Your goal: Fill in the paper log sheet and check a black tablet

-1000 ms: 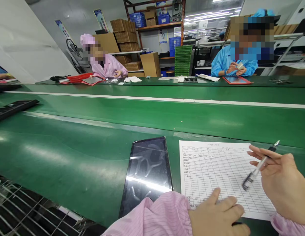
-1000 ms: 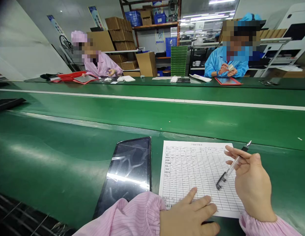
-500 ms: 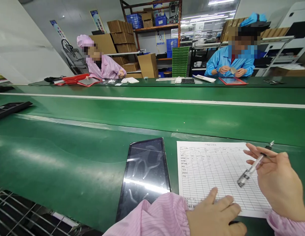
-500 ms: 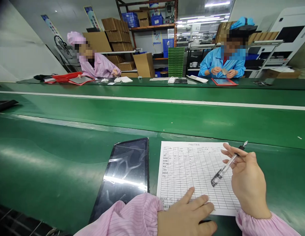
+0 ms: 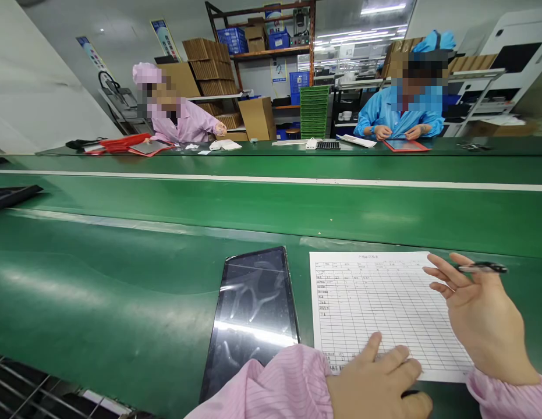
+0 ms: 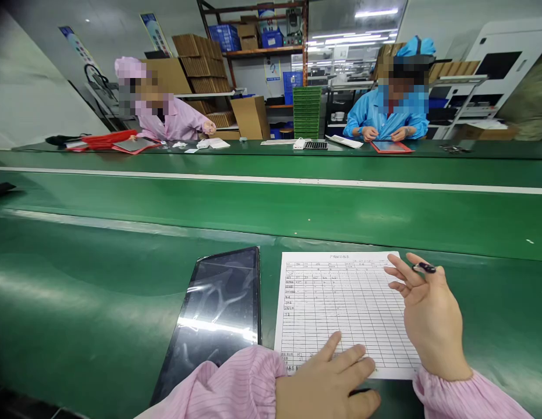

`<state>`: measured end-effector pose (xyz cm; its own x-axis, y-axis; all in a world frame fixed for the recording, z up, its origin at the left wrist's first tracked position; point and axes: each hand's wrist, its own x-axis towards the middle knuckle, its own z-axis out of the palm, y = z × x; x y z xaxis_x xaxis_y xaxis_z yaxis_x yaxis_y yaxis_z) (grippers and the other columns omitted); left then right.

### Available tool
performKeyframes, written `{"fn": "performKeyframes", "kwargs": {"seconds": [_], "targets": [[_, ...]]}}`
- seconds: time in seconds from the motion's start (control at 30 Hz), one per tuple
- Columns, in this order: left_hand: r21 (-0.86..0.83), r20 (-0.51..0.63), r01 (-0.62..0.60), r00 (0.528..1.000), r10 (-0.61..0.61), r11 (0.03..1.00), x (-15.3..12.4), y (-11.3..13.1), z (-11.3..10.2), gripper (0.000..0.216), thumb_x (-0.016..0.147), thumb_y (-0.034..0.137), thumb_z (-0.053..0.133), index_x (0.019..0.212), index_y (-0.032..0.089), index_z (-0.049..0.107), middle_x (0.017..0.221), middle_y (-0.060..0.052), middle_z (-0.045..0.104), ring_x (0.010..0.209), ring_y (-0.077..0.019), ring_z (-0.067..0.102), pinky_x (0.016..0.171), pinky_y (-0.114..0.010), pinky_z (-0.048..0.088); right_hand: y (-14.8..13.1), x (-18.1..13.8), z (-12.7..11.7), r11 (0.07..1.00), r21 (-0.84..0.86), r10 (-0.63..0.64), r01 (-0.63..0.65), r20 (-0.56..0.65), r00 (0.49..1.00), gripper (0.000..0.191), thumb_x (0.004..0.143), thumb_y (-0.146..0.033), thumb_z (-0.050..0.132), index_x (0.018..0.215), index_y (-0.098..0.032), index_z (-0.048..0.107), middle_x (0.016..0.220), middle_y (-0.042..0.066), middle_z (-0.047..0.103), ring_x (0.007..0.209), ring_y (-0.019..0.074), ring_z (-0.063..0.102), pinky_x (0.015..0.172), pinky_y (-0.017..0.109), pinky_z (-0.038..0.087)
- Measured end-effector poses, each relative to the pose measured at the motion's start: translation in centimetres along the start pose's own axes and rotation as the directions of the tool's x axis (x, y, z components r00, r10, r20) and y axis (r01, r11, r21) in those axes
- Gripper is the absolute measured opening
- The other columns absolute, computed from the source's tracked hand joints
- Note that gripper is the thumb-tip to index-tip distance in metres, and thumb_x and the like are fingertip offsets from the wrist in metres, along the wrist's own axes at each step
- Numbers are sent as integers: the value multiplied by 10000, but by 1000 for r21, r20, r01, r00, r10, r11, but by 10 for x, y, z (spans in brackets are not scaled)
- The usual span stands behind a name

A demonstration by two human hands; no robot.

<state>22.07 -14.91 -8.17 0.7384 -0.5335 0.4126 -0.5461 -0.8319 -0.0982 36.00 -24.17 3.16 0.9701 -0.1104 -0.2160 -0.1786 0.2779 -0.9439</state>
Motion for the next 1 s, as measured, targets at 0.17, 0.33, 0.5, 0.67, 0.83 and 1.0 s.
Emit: {"fn": "performKeyframes", "kwargs": {"seconds": [0.17,0.33,0.5,0.67,0.83,1.0], "targets": [[24,18,-25,1000,25,999,-1,0,1,239,896,387,467,1083,282,573,1277,-34,547,1243,-246,433,981,-483,389,-2,-2,3,1000,-7,23,-23,-30,999,381,996,-288,257,796,-198,569,873,31,678,806,140,610,606,248,416],[37,-10,-18,1000,18,999,-1,-1,1,233,897,379,465,1076,282,578,1273,-30,553,1241,-242,437,981,-478,391,0,1,0,1000,16,10,-10,-12,1000,353,982,-289,281,798,-206,571,834,28,679,751,141,612,595,251,412],[39,21,-30,999,30,999,-1,-1,1,242,893,388,473,1087,282,571,1278,-35,547,1245,-249,433,982,-480,389,3,5,-5,1000,12,-20,19,21,1000,277,942,-267,323,796,-220,554,851,36,678,758,156,609,589,267,408],[25,-3,-24,1000,24,999,0,-1,3,235,891,381,476,1078,280,576,1265,-34,560,1230,-245,450,976,-475,398,3,7,-4,999,31,-19,19,13,1000,193,888,-282,392,795,-221,551,853,31,675,761,155,605,589,259,409],[8,-20,-10,1000,11,1000,-1,-1,4,222,903,346,448,1078,280,567,1249,-27,560,1239,-229,432,985,-478,387,5,8,-5,999,39,-22,21,20,1000,125,682,-228,516,802,-221,548,852,17,669,782,161,594,584,247,409],[-18,-106,25,994,-27,1000,-2,-1,6,203,908,308,417,1041,277,566,1211,-11,570,1224,-209,433,988,-468,381,9,10,-10,998,5,-71,70,44,997,340,525,-271,649,843,-227,534,933,15,652,828,186,581,587,259,415]]}}
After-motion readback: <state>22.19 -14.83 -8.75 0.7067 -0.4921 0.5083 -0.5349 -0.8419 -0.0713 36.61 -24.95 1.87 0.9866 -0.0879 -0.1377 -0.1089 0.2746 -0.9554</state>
